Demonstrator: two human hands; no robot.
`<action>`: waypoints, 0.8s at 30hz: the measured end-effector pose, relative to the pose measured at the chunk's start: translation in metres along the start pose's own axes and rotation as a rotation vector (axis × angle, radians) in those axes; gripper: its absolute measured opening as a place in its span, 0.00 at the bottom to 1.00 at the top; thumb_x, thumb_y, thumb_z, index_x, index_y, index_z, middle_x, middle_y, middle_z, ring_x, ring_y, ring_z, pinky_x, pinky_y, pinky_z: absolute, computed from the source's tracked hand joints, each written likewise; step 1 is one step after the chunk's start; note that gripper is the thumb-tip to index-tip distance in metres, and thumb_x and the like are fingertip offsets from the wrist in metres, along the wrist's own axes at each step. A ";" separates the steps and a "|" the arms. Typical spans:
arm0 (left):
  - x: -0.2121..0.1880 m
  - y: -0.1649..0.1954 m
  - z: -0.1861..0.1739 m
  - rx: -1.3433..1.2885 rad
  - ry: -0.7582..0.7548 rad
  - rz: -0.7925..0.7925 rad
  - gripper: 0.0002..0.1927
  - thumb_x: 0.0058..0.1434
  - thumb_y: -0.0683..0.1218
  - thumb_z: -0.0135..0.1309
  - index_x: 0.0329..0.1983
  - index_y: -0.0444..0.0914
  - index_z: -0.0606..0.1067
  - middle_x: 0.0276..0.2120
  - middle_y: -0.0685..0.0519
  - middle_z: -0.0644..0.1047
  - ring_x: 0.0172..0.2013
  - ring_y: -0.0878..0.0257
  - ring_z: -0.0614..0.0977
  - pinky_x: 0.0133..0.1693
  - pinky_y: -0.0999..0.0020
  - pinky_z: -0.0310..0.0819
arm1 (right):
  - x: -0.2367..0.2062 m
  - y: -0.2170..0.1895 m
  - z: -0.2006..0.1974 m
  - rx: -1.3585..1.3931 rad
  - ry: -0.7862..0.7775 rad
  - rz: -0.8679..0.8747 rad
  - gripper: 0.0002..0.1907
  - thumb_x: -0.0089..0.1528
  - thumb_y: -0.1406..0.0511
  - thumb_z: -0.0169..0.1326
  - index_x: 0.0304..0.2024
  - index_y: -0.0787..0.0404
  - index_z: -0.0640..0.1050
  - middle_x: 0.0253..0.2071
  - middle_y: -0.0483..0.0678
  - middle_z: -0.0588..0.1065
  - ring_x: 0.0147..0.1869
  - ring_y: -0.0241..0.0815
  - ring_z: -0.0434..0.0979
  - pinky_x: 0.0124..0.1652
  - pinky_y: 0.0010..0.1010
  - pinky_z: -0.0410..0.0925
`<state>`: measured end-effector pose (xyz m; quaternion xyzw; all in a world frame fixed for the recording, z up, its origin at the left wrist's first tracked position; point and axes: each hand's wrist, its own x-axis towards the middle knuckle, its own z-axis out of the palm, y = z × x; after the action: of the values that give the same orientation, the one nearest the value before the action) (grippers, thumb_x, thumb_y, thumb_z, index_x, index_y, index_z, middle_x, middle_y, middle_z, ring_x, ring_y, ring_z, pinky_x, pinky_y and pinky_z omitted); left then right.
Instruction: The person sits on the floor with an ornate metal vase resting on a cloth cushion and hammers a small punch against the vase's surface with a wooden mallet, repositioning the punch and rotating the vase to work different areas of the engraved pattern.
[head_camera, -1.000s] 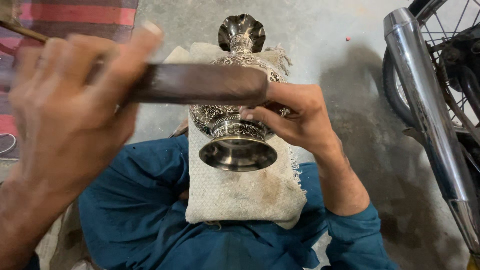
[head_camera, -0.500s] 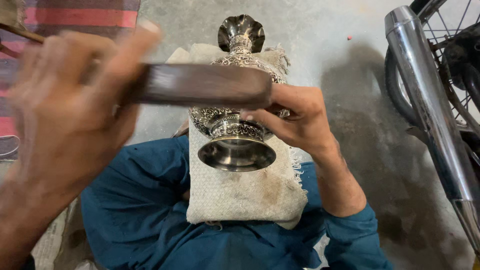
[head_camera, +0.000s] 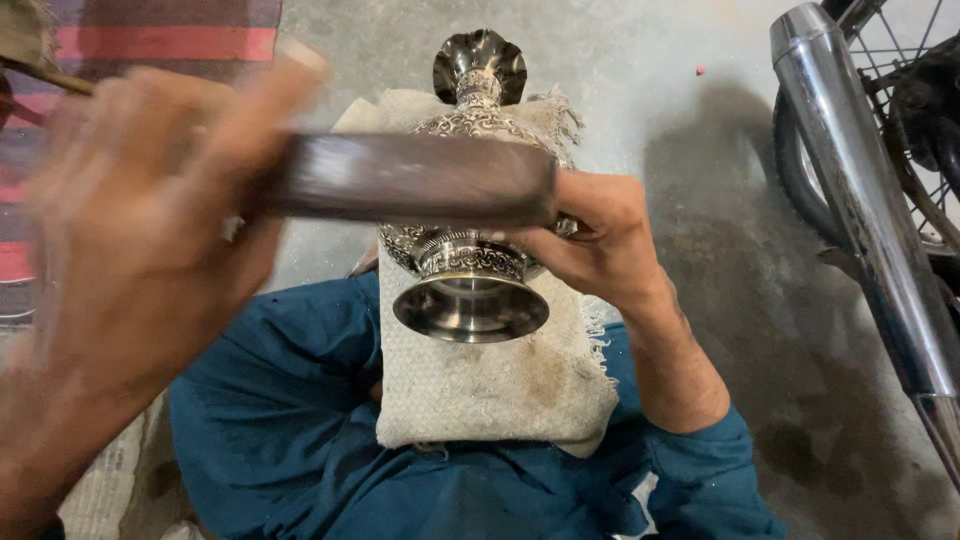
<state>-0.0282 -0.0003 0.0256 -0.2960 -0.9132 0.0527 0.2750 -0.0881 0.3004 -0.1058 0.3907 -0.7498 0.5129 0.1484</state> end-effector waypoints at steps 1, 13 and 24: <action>0.000 0.002 0.000 -0.051 -0.012 -0.034 0.29 0.67 0.41 0.64 0.71 0.46 0.71 0.46 0.52 0.74 0.46 0.54 0.76 0.47 0.58 0.68 | -0.001 0.001 0.000 0.030 0.006 0.007 0.10 0.64 0.70 0.64 0.47 0.63 0.80 0.38 0.51 0.83 0.37 0.34 0.86 0.33 0.22 0.78; 0.014 0.005 -0.008 0.367 0.007 0.135 0.23 0.70 0.44 0.61 0.67 0.54 0.74 0.37 0.57 0.71 0.38 0.61 0.74 0.49 0.60 0.68 | -0.006 0.004 0.000 0.002 -0.002 0.006 0.12 0.65 0.72 0.61 0.52 0.64 0.80 0.39 0.49 0.83 0.42 0.36 0.87 0.39 0.23 0.80; -0.009 0.001 0.005 0.177 -0.127 -0.097 0.29 0.67 0.39 0.62 0.70 0.48 0.71 0.41 0.46 0.74 0.40 0.49 0.79 0.44 0.51 0.69 | -0.014 0.025 0.002 0.460 0.266 -0.069 0.07 0.73 0.72 0.57 0.53 0.64 0.76 0.41 0.52 0.81 0.42 0.40 0.86 0.43 0.32 0.84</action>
<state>-0.0245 -0.0044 0.0171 -0.2221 -0.9338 0.1387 0.2440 -0.0973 0.3089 -0.1312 0.3687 -0.5738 0.7112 0.1702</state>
